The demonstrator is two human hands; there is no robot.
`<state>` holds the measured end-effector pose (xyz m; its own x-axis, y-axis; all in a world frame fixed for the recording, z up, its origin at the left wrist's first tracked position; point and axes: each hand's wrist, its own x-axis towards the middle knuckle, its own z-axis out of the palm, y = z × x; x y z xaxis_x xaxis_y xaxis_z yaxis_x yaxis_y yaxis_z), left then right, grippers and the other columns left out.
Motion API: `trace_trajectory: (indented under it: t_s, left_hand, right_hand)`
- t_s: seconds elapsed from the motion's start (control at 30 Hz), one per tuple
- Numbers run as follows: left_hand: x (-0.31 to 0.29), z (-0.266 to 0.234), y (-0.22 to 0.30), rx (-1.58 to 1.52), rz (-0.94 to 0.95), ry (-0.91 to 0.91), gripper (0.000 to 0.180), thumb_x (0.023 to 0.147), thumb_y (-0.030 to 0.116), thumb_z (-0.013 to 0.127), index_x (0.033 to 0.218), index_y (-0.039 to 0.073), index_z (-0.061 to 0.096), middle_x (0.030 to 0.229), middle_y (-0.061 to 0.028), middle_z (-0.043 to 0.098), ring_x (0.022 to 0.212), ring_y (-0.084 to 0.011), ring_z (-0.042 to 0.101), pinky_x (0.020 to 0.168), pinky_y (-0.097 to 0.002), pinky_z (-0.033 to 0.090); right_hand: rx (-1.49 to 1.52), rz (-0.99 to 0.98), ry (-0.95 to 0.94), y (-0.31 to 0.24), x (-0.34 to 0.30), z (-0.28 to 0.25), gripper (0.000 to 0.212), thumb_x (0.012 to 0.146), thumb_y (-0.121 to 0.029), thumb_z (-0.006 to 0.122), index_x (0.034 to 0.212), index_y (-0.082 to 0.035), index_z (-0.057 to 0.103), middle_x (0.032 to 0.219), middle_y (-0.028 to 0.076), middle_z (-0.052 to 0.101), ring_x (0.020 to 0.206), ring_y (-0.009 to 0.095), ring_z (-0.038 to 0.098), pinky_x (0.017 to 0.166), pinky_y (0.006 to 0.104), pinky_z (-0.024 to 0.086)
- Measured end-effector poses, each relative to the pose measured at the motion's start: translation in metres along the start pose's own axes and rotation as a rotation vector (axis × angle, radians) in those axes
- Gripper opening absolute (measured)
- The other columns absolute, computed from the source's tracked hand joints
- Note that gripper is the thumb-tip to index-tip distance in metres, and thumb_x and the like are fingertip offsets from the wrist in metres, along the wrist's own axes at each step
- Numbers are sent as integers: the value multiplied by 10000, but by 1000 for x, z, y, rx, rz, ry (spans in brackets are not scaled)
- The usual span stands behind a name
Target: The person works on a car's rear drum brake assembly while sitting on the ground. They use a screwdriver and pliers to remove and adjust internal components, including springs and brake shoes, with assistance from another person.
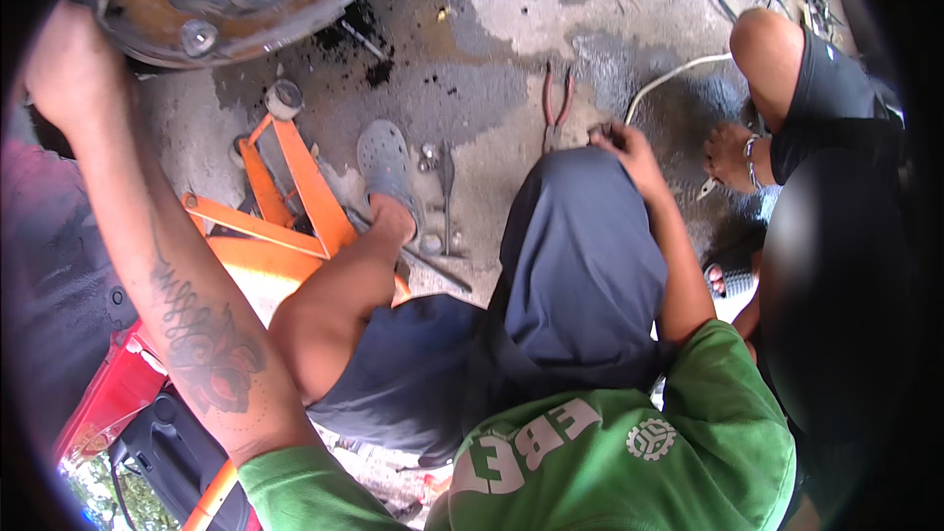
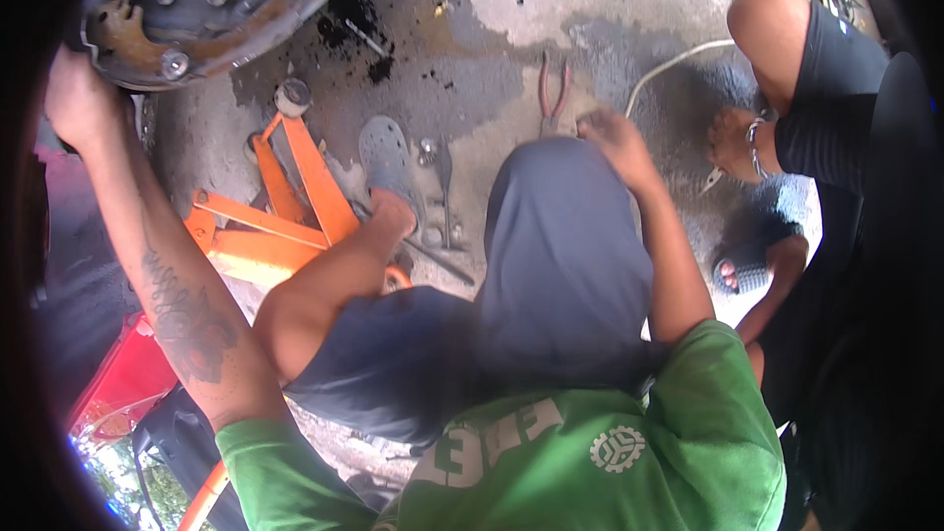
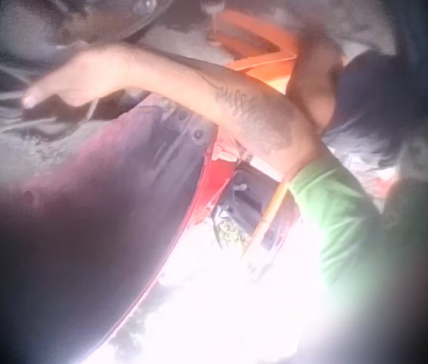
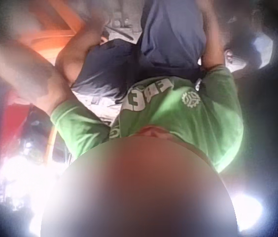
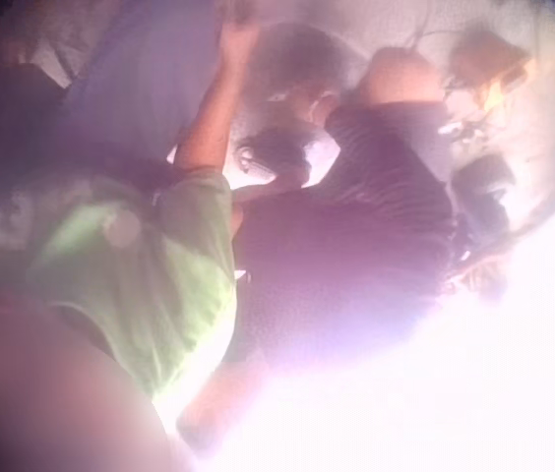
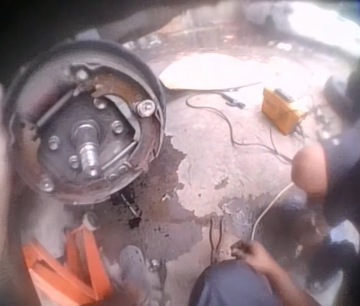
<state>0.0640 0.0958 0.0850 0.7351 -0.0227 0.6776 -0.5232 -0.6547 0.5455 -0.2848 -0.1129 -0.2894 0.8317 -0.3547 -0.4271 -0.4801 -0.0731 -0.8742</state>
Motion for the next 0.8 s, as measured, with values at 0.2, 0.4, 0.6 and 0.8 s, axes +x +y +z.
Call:
trace_trajectory:
  t_s: [0.2, 0.4, 0.6, 0.8]
  left_hand:
    - [-2, -5, 0, -84, -44, -45, 720, 993, 582, 526, 956, -116, 701, 906, -117, 694, 829, -141, 568, 804, -290, 473]
    - [-5, 0, -2, -255, 45, -75, 720, 1034, 571, 461, 597, -1, 454, 573, 8, 442, 603, -109, 381, 571, -316, 336]
    - [-9, -1, 1, -225, 91, -72, 683, 1030, 585, 462, 580, 83, 354, 566, 43, 352, 585, -89, 299, 545, -316, 244]
    - [-9, 1, 7, -226, 75, -47, 648, 1053, 508, 476, 578, 93, 328, 554, 56, 320, 563, -72, 254, 524, -310, 211]
  right_hand:
    - [170, -740, 447, -220, 78, -39, 353, 1004, -280, 624, 1161, 36, 628, 996, 77, 686, 945, 147, 624, 861, 315, 489]
    - [436, -1063, 311, -369, 100, -31, 399, 1055, -278, 537, 1277, 50, 587, 1127, 127, 672, 1004, 160, 604, 896, 306, 495]
    - [748, -892, -12, -392, 103, -3, 337, 1070, -262, 507, 1193, 37, 604, 1046, 72, 661, 949, 126, 617, 844, 270, 517]
    - [722, -918, 72, -392, 109, 2, 330, 1072, -257, 504, 1159, 41, 614, 1024, 61, 666, 920, 113, 614, 816, 261, 519]
